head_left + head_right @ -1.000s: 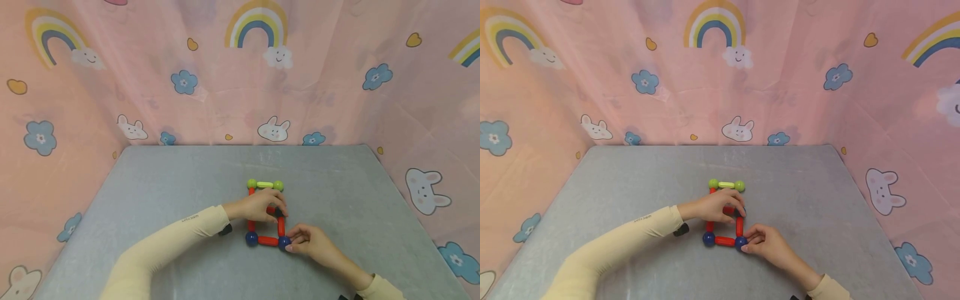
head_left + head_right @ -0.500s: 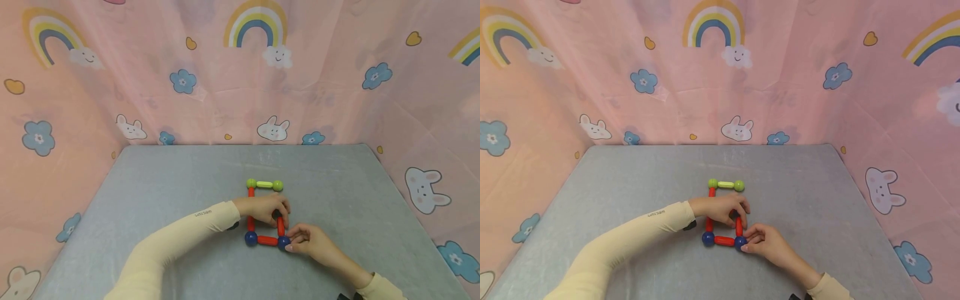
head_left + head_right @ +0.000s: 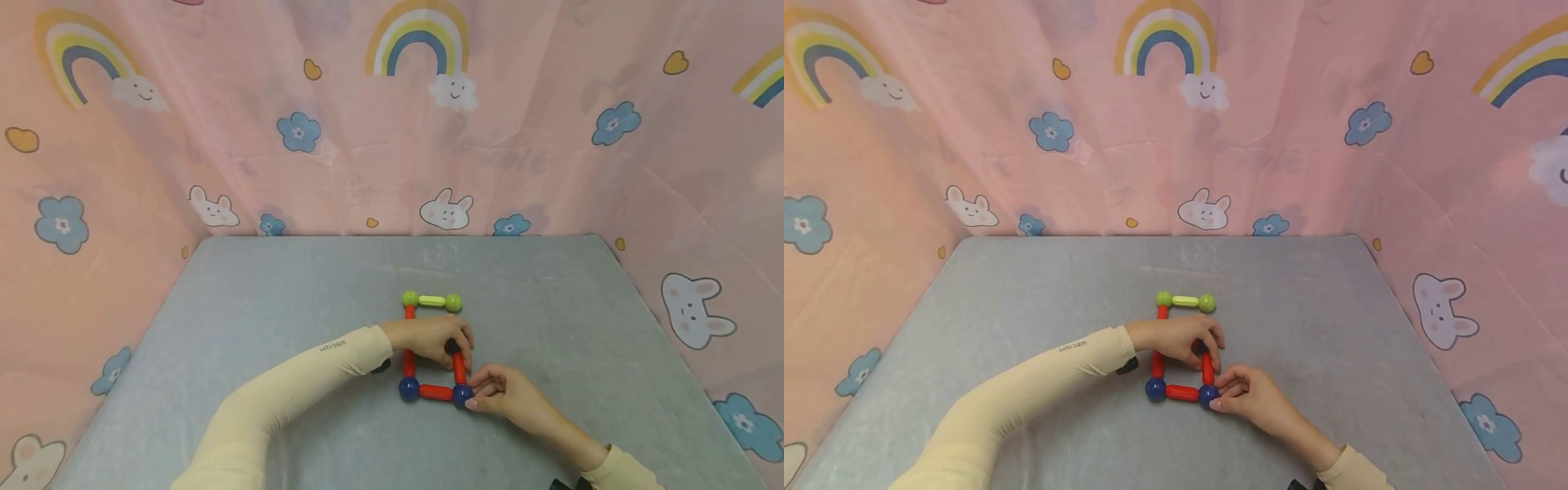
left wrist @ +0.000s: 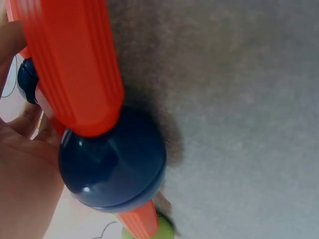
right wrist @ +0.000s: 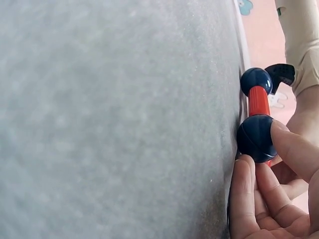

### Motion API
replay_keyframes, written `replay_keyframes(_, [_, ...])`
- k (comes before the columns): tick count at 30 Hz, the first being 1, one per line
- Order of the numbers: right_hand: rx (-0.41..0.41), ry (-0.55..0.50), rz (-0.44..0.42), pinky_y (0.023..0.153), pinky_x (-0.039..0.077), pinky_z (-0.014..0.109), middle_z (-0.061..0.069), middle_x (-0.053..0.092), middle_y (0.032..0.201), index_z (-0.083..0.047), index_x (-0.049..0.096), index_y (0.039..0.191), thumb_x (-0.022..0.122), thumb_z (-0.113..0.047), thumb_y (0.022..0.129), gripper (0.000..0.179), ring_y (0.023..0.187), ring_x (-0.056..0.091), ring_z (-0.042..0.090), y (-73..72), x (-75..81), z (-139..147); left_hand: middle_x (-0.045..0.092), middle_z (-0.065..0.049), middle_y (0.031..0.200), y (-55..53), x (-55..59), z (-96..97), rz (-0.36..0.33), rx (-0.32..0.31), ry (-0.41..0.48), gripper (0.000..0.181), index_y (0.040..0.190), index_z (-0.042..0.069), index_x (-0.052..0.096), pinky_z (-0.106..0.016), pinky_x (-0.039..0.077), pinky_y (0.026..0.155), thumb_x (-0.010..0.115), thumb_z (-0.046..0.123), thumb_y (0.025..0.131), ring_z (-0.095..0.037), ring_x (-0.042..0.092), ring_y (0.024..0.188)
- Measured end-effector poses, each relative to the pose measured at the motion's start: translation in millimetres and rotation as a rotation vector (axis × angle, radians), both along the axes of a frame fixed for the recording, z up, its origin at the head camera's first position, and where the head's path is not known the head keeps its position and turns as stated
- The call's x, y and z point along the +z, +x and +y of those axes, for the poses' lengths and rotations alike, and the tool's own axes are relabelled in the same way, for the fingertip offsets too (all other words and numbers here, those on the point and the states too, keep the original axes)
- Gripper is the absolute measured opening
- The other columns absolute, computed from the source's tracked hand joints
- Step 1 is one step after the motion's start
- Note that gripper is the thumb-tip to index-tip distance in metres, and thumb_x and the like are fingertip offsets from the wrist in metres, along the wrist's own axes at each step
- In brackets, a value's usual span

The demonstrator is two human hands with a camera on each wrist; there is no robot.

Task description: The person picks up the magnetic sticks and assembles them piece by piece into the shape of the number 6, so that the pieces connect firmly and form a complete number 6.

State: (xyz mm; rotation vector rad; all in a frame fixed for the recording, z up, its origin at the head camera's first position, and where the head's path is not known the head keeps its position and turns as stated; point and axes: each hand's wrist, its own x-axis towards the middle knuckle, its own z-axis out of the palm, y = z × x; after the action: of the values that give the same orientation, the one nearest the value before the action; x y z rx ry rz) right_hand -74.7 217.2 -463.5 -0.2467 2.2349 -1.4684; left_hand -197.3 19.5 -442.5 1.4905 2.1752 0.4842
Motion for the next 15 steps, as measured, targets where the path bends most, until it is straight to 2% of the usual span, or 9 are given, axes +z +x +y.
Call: replay_keyframes(15, [0.0, 0.002, 0.008, 0.068, 0.055, 0.022, 0.011, 0.071, 0.093, 0.006, 0.064, 0.109, 0.081, -0.023, 0.082, 0.043, 0.079, 0.066, 0.008, -1.5, -0.5, -0.1, 0.063, 0.0, 0.124, 0.0, -1.1, -3.6, -0.036, 0.034, 0.047, 0.03, 0.113, 0.017, 0.074, -0.014, 0.038, 0.107, 0.076, 0.008, 0.085, -0.01, 0.054, 0.12])
